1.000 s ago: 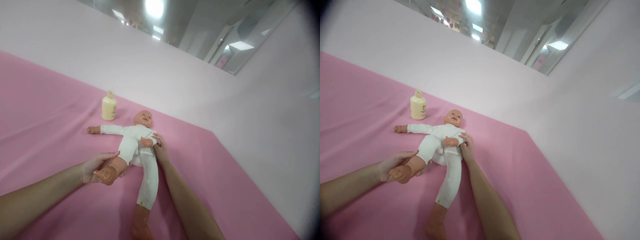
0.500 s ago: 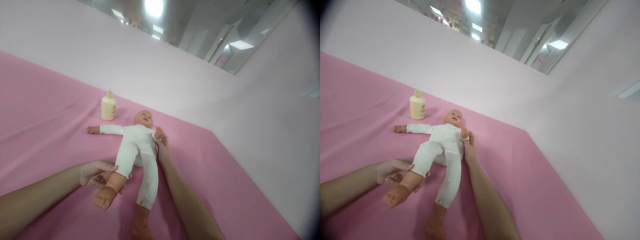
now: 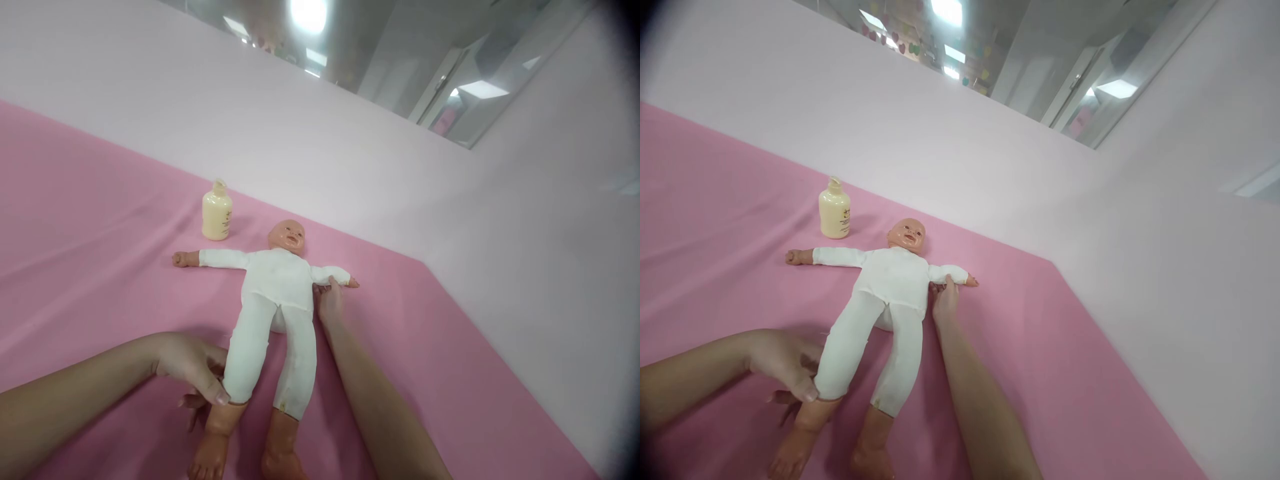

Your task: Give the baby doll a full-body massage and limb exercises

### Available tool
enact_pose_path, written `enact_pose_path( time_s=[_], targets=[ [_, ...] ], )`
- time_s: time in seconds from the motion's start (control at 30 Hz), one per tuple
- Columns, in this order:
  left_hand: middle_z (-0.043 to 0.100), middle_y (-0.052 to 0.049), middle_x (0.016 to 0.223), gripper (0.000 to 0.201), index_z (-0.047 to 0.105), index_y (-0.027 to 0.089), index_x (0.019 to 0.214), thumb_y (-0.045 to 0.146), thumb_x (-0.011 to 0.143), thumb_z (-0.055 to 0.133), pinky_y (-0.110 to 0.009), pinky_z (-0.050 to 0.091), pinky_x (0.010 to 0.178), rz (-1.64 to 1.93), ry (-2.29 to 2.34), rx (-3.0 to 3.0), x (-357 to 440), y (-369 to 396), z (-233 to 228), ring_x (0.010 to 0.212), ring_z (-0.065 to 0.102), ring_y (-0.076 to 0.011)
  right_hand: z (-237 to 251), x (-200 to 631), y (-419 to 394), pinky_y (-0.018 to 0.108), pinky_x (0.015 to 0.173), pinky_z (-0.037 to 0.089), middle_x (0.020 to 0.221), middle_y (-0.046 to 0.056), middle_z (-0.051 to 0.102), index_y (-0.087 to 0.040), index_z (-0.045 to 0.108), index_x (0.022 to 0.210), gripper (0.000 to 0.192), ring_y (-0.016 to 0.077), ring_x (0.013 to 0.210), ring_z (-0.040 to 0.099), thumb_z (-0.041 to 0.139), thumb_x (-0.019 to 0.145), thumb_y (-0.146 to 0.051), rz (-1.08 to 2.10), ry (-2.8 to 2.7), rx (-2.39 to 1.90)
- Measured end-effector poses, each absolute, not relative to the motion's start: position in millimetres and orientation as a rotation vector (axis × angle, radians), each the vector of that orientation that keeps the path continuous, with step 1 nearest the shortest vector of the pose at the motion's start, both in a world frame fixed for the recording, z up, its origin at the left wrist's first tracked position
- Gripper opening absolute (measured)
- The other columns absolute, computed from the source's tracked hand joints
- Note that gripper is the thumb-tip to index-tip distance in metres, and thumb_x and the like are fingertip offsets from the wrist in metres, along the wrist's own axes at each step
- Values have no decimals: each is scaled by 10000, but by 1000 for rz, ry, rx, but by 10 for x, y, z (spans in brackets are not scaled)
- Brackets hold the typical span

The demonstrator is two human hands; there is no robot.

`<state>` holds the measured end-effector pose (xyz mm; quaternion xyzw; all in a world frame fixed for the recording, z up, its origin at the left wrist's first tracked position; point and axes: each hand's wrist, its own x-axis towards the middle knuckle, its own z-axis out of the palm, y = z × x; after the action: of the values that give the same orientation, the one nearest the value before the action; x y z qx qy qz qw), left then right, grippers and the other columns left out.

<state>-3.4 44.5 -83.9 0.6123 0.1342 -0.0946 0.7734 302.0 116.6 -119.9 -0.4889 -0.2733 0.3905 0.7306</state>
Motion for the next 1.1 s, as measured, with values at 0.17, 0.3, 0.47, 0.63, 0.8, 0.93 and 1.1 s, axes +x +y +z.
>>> enact_pose_path(
  time_s=[0.17, 0.3, 0.47, 0.63, 0.8, 0.93, 1.1],
  targets=[
    [559, -8, 621, 206, 681, 193, 845, 370, 753, 728, -254, 327, 407, -205, 245, 1347, -20, 451, -830, 432, 439, -127, -1254, 3078, 1204, 358, 869, 575, 997, 34, 737, -281, 612, 1077, 374, 205, 984, 703, 563, 801, -529, 888, -591, -1085],
    [572, -13, 640, 209, 685, 191, 857, 365, 752, 732, -251, 328, 411, -201, 259, 1347, -25, 456, -845, 439, 449, -124, -1268, 3107, 1212, 374, 906, 568, 984, 47, 740, -252, 626, 1030, 367, 218, 1005, 697, 556, 802, -531, 932, -596, -1079],
    [570, -10, 672, 240, 665, 185, 862, 378, 737, 735, -250, 334, 422, -223, 265, 1343, -22, 468, -856, 443, 441, -111, -1258, 3142, 1231, 373, 895, 577, 929, 44, 743, -252, 627, 951, 268, 219, 976, 705, 542, 816, -467, 962, -547, -1076],
    [573, -5, 689, 336, 651, 175, 928, 386, 694, 767, -233, 308, 445, -156, 284, 1297, -41, 455, -845, 489, 438, -105, -1219, 3079, 1204, 346, 864, 576, 936, 32, 736, -236, 609, 1020, 301, 189, 908, 705, 547, 839, -468, 936, -527, -1055],
    [642, -33, 741, 523, 636, 162, 1024, 542, 670, 693, -229, 316, 504, 176, 281, 1016, -44, 435, -907, 591, 530, -140, -1150, 2973, 1081, 308, 828, 550, 1057, 11, 709, -258, 580, 1157, 373, 156, 921, 679, 632, 820, -412, 872, -631, -1033],
    [568, -29, 580, 525, 648, 136, 842, 642, 727, 571, -282, 390, 557, 425, 329, 807, -21, 560, -1042, 523, 481, -139, -1082, 2922, 985, 332, 888, 516, 1119, 18, 681, -274, 628, 1173, 341, 178, 1023, 631, 607, 848, -376, 730, -984, -1127],
    [512, -37, 505, 476, 584, 151, 667, 577, 842, 462, -297, 382, 538, 622, 521, 731, 24, 707, -1121, 478, 420, -133, -1035, 2920, 953, 410, 1086, 401, 1250, 49, 592, -301, 705, 1146, 345, 218, 1231, 511, 565, 838, -234, 506, -1496, -1185]
  ],
)
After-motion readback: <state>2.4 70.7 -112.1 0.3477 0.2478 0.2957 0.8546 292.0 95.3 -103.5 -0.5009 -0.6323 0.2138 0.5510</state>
